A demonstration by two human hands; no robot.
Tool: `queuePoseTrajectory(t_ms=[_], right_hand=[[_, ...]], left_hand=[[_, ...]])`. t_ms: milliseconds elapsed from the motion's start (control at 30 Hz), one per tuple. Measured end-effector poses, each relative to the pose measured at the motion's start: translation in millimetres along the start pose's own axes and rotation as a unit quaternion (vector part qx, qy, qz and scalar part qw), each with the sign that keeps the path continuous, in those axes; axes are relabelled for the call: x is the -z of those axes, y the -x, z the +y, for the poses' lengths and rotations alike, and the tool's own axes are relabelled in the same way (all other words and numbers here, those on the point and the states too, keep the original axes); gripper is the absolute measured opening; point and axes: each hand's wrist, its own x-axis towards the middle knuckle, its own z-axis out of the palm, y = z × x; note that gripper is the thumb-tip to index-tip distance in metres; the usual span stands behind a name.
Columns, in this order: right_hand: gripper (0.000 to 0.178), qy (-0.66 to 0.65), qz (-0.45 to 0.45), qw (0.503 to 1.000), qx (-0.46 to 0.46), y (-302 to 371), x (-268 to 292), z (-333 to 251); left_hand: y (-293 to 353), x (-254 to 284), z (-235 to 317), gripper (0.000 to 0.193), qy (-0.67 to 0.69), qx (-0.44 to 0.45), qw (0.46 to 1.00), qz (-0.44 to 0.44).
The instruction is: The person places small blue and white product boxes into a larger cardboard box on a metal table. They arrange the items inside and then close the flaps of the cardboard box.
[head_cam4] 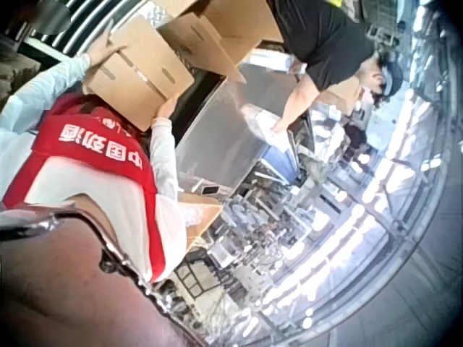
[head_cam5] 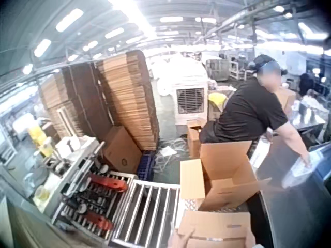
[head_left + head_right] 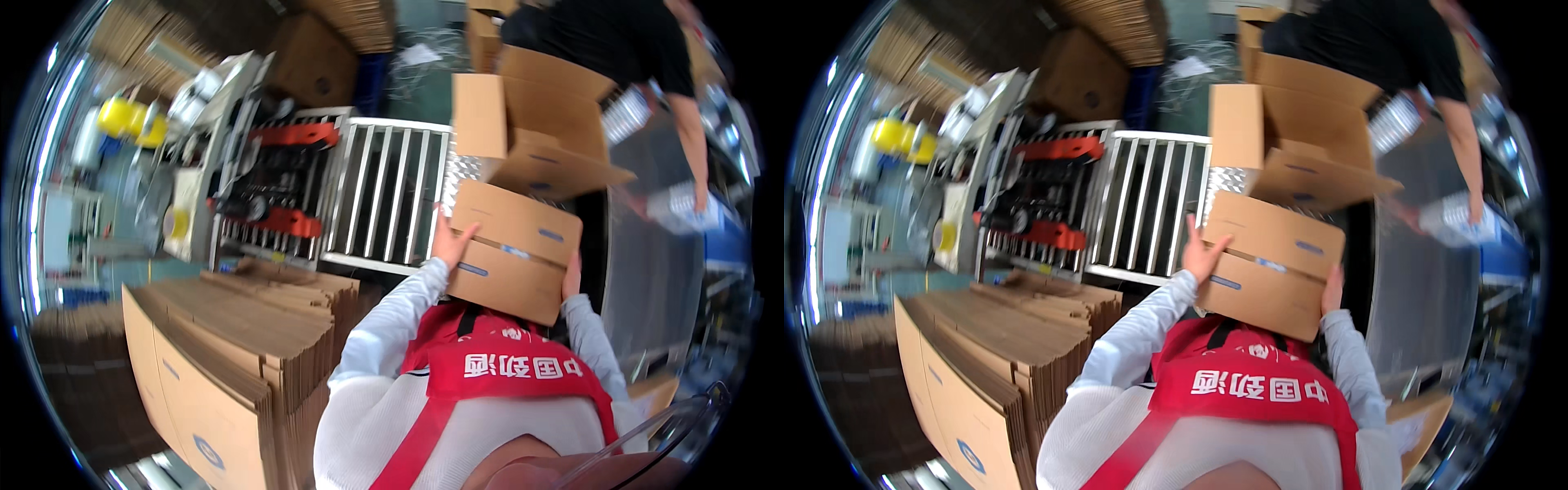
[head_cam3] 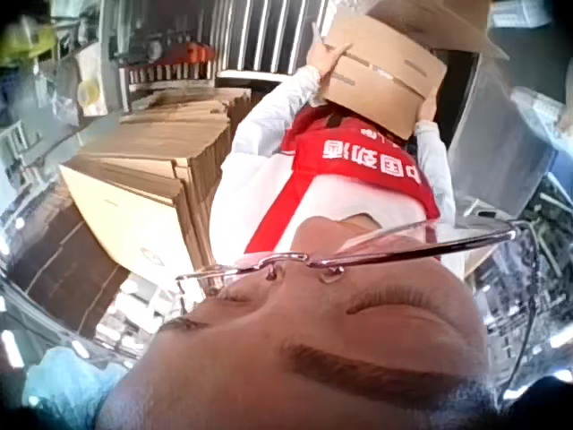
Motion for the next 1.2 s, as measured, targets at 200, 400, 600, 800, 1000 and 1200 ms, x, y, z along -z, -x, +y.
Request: queuePoseTrajectory(t_ms=[200, 400, 600, 800, 1000, 1200], right_hand=[[0.058, 0.012, 0.042, 0.999, -0.010, -2, -141, 74], [0.067, 0.054, 0.023, 0.998, 0.024, -24, -422, 29], [0.052, 0.234, -0.007, 0.957, 0.171, -72, -567, 14], [0.052, 0.252, -0.049, 0.952, 0.169, -50, -648, 7], [0.045, 0.179, -0.427, 0.876, -0.135, -27, -583, 11], [0.033, 0.493, -0.546, 0.675, 0.049, 41, -188, 155]], left_hand=[[-108, 130, -38, 0.099, -0.031, 0.018, 0.999, -0.008], [-111, 212, -57, 0.064, -0.376, -0.254, 0.886, 0.093], [-179, 286, -108, 0.065, -0.373, -0.159, 0.889, 0.212], [-194, 363, -136, 0.058, -0.346, -0.174, 0.890, 0.240], [-224, 341, -146, 0.063, -0.357, 0.056, 0.878, 0.314], [-91, 109, -66, 0.064, -0.170, -0.219, 0.941, 0.197]])
